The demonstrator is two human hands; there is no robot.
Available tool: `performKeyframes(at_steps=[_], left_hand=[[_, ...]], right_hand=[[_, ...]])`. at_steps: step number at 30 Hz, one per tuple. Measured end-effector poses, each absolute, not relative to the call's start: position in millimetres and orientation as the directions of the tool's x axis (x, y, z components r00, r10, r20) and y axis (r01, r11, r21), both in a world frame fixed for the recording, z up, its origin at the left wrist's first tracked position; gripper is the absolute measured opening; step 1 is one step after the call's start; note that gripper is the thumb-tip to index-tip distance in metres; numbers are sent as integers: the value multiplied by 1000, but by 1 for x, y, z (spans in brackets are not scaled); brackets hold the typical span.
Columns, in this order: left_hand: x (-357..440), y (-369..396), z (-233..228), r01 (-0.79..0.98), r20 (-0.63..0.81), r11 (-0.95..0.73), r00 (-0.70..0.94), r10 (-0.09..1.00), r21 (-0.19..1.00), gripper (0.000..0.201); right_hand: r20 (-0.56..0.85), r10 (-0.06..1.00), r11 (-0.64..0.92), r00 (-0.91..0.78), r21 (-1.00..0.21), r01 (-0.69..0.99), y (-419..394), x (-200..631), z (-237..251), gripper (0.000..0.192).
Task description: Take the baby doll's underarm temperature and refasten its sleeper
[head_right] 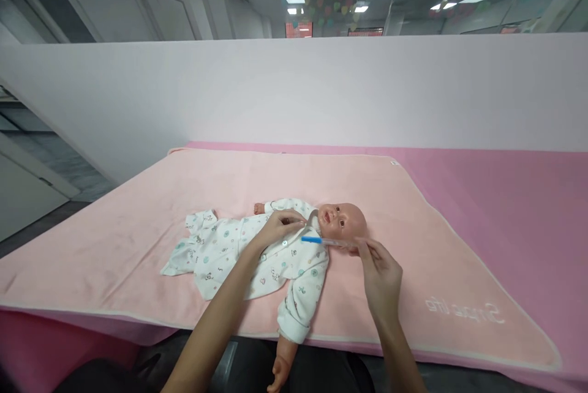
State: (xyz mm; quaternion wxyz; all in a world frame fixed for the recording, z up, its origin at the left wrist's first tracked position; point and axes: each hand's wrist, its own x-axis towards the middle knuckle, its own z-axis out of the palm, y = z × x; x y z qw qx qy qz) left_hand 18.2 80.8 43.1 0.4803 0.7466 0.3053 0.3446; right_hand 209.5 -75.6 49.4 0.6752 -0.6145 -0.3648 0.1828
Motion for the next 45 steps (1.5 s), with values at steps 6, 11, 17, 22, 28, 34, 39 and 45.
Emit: performKeyframes(at_steps=[6, 11, 17, 22, 28, 34, 39, 45], left_hand=[[14, 89, 42, -64, 80, -60, 387, 919, 996, 34], [13, 90, 45, -136, 49, -3, 338, 940, 991, 33], [14, 90, 44, -169, 48, 1, 280, 959, 986, 33], [14, 90, 44, -174, 41, 3, 250, 967, 985, 35], [13, 92, 39, -237, 32, 31, 258, 966, 971, 31], [12, 92, 38, -297, 17, 79, 307, 952, 952, 31], [12, 91, 41, -297, 40, 56, 307, 951, 953, 29], [12, 93, 38, -251, 101, -22, 305, 947, 968, 29]], right_hand=[[149, 569, -69, 808, -971, 228, -126, 239, -19, 39], [208, 560, -229, 802, -892, 391, -142, 264, -34, 43], [470, 661, -206, 585, -636, 744, -139, 270, -42, 42], [591, 771, 19, 237, -393, 919, -135, 282, -57, 30], [551, 832, 48, 65, -187, 981, -133, 283, -54, 28], [651, 751, 98, 109, -273, 957, -104, 219, -5, 24], [682, 730, 219, 43, -293, 931, -32, 161, 19, 26], [732, 679, 220, 57, -277, 935, 9, 145, -5, 32]])
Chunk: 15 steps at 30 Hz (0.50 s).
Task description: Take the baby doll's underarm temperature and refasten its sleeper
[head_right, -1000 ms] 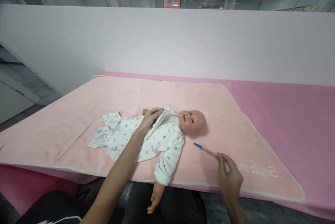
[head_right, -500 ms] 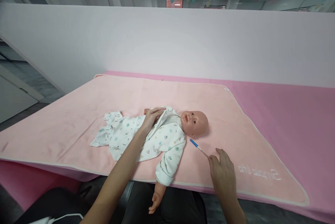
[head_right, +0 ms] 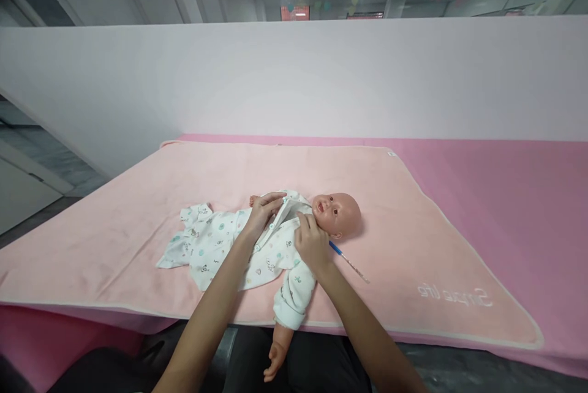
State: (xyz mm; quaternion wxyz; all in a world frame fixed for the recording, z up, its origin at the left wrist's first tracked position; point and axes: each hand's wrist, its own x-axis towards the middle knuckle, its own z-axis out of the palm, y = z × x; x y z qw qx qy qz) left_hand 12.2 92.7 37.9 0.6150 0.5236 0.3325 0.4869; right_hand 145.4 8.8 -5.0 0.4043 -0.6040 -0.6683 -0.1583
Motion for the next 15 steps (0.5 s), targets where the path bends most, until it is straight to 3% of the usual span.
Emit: performKeyframes(at_steps=[3, 8, 15], left_hand=[[13, 92, 36, -197, 140, -74, 347, 927, 978, 30], [16, 84, 37, -33, 173, -179, 482, 859, 983, 33], [18, 81, 40, 65, 174, -258, 580, 796, 964, 33]], right_hand=[[821, 554, 356, 139, -384, 852, 5, 148, -16, 31], [895, 383, 516, 227, -411, 751, 5, 148, -18, 24], [782, 530, 440, 328, -584, 683, 10, 144, -22, 22]])
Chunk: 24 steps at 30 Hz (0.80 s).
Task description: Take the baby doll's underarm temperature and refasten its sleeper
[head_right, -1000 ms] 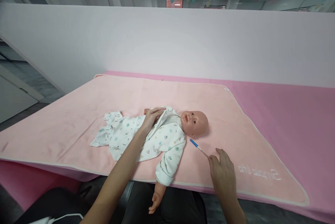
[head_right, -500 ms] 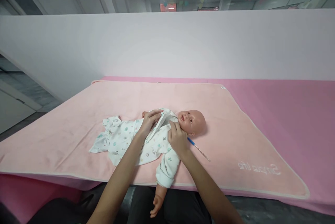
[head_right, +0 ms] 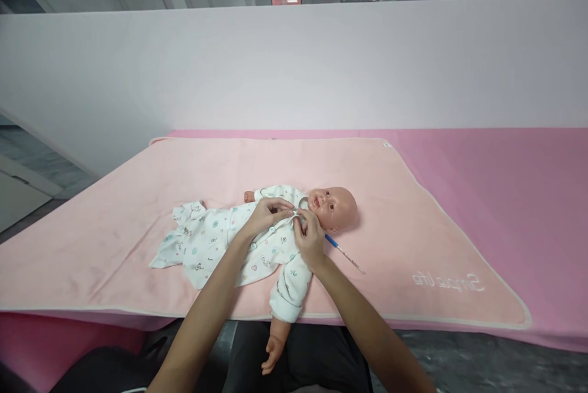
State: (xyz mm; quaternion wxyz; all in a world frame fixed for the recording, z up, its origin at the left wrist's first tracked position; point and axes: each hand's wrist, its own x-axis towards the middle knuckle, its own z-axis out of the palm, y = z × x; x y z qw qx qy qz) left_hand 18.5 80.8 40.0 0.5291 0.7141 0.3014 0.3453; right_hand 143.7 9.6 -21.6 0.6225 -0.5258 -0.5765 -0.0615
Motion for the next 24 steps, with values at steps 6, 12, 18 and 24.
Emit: performKeyframes(at_steps=[6, 12, 18, 24], left_hand=[[15, 79, 43, 114, 212, -354, 617, 758, 928, 32], [12, 78, 43, 199, 222, -454, 663, 715, 868, 40], [13, 80, 38, 198, 201, -427, 661, 723, 882, 37], [14, 80, 40, 197, 184, -408, 666, 723, 891, 36]], right_hand=[[768, 560, 416, 310, -585, 697, 7, 145, -19, 20], [746, 576, 416, 336, -620, 665, 6, 145, -17, 19], [734, 576, 418, 359, -643, 642, 6, 144, -19, 19], [732, 565, 408, 380, -649, 642, 7, 143, -19, 18]])
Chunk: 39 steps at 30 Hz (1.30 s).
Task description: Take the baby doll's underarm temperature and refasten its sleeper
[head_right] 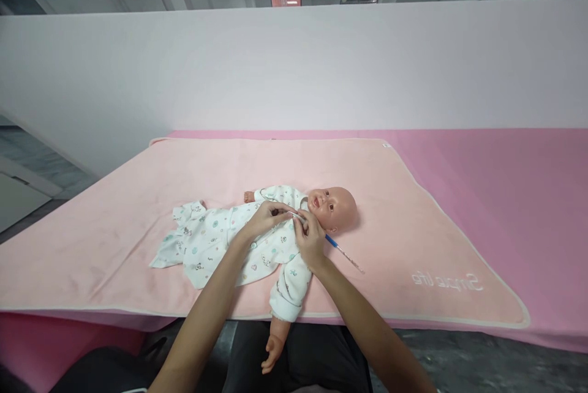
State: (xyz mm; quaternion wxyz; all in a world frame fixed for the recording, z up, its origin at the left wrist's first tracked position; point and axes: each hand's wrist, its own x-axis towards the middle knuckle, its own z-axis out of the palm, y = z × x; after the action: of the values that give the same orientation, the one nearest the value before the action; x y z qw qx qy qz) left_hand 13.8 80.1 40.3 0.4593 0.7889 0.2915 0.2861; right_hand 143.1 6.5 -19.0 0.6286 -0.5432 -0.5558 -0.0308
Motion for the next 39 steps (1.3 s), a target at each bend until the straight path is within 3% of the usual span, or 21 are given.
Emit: performKeyframes(at_steps=[17, 31, 39], left_hand=[[11, 85, 42, 74, 235, -408, 718, 655, 910, 26], [11, 79, 47, 126, 253, -470, 706, 661, 874, 25], [11, 79, 48, 99, 276, -477, 706, 652, 873, 26]], right_hand=[[678, 620, 411, 394, -709, 573, 6, 142, -21, 19], [757, 594, 452, 271, -593, 666, 3, 143, -10, 22], [752, 602, 447, 269, -597, 666, 2, 142, -8, 20]])
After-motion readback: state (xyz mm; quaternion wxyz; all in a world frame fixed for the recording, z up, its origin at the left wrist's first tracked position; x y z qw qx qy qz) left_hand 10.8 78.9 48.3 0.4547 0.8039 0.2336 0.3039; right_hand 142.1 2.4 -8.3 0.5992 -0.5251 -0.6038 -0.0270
